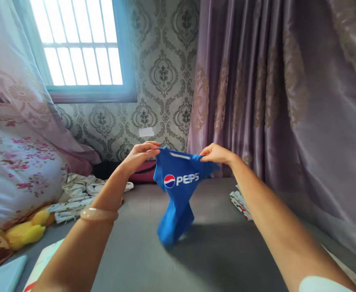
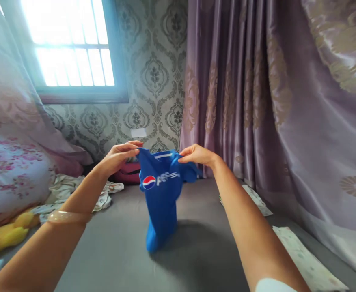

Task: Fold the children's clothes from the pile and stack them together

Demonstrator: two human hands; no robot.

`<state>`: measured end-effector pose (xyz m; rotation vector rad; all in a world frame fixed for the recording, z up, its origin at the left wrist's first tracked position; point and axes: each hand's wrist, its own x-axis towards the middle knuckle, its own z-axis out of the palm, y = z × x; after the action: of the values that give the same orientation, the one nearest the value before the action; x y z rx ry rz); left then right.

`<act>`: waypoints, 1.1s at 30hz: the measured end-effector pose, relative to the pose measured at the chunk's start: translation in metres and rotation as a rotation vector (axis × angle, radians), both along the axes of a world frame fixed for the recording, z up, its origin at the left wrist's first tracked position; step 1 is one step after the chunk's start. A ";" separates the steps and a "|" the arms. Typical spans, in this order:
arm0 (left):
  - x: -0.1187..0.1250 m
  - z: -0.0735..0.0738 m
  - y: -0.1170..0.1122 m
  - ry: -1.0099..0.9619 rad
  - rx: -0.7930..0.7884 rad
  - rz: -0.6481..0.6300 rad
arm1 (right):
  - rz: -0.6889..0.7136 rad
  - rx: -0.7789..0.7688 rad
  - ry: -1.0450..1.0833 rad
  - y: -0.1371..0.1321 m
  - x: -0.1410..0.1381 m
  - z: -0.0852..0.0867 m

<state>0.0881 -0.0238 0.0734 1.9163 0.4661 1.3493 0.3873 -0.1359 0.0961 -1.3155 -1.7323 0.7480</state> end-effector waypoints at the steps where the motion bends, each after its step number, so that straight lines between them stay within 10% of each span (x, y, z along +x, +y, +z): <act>1: -0.001 0.001 0.000 0.012 -0.010 -0.011 | 0.023 -0.001 0.024 -0.001 0.001 -0.001; 8: -0.009 0.002 0.001 -0.074 -0.075 0.005 | 0.010 0.049 0.127 -0.009 0.006 0.003; 22: -0.016 -0.003 0.004 0.013 0.110 0.481 | -0.304 0.373 -0.100 0.000 0.012 0.001; 33: -0.007 0.016 -0.072 -0.022 0.146 0.857 | -0.801 0.617 -0.722 -0.070 -0.042 0.019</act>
<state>0.0811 -0.0956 0.0894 1.8764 1.3084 1.9609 0.3454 -0.2058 0.1152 -1.7125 -1.5122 -0.7395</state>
